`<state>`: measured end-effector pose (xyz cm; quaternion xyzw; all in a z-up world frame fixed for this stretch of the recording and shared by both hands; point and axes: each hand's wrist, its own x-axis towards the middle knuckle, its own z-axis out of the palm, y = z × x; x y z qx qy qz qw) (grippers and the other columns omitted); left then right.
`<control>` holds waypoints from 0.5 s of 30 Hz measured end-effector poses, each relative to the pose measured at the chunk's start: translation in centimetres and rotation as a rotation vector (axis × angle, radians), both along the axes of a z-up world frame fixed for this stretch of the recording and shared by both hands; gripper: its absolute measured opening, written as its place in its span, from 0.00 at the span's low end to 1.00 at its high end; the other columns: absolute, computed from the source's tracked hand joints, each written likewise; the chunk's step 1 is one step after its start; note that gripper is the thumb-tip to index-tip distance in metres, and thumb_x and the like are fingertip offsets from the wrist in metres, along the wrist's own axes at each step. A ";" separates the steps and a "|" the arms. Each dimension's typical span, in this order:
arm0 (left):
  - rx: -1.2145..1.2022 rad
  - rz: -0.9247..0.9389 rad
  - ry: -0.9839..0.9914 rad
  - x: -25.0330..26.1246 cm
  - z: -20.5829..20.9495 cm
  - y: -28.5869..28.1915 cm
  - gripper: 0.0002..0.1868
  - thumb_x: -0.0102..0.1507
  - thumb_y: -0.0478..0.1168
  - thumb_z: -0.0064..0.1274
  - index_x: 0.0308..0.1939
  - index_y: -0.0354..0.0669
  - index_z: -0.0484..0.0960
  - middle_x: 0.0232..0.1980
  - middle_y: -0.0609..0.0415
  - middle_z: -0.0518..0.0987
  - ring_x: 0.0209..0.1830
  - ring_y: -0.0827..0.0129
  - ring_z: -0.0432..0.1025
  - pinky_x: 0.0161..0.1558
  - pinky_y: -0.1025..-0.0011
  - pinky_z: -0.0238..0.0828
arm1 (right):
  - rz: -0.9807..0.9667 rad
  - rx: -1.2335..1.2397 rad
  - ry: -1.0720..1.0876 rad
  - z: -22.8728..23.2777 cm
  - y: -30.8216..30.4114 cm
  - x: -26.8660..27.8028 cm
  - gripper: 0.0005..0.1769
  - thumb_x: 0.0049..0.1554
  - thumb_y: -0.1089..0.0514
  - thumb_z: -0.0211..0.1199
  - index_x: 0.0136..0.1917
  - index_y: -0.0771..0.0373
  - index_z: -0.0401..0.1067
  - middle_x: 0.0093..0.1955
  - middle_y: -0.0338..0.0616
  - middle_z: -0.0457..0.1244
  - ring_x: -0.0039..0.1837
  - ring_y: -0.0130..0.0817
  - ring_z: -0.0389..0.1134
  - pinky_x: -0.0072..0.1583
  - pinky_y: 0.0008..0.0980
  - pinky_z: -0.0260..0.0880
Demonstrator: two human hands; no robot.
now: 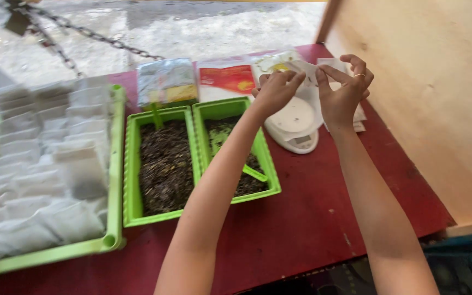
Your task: Filling small tea bags with leaves, weighing them on a scale, and organizing them in a tray
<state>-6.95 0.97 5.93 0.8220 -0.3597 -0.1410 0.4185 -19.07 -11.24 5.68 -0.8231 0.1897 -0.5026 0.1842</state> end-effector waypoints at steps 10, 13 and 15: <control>-0.636 0.380 0.526 0.9 4.1 17.9 0.32 0.56 0.66 0.43 0.41 0.46 0.88 0.48 0.55 0.86 0.55 0.65 0.75 0.68 0.63 0.55 | 0.381 -0.035 0.008 4.7 17.3 3.3 0.05 0.62 0.52 0.73 0.52 0.44 0.85 0.65 0.30 0.60 0.69 0.41 0.51 0.61 0.50 0.48; -0.792 0.319 0.490 1.0 1.9 20.4 0.33 0.58 0.65 0.46 0.50 0.43 0.86 0.46 0.53 0.85 0.44 0.65 0.73 0.59 0.65 0.63 | 0.516 -0.087 0.102 4.8 19.5 3.3 0.06 0.59 0.51 0.75 0.51 0.43 0.84 0.66 0.35 0.62 0.69 0.44 0.51 0.60 0.46 0.45; -0.918 0.441 0.479 1.8 -0.6 20.9 0.24 0.64 0.57 0.61 0.48 0.40 0.82 0.52 0.46 0.80 0.67 0.47 0.66 0.72 0.39 0.42 | 0.554 -0.082 0.241 4.9 20.6 2.9 0.07 0.56 0.55 0.74 0.49 0.43 0.82 0.65 0.38 0.57 0.70 0.45 0.49 0.65 0.62 0.43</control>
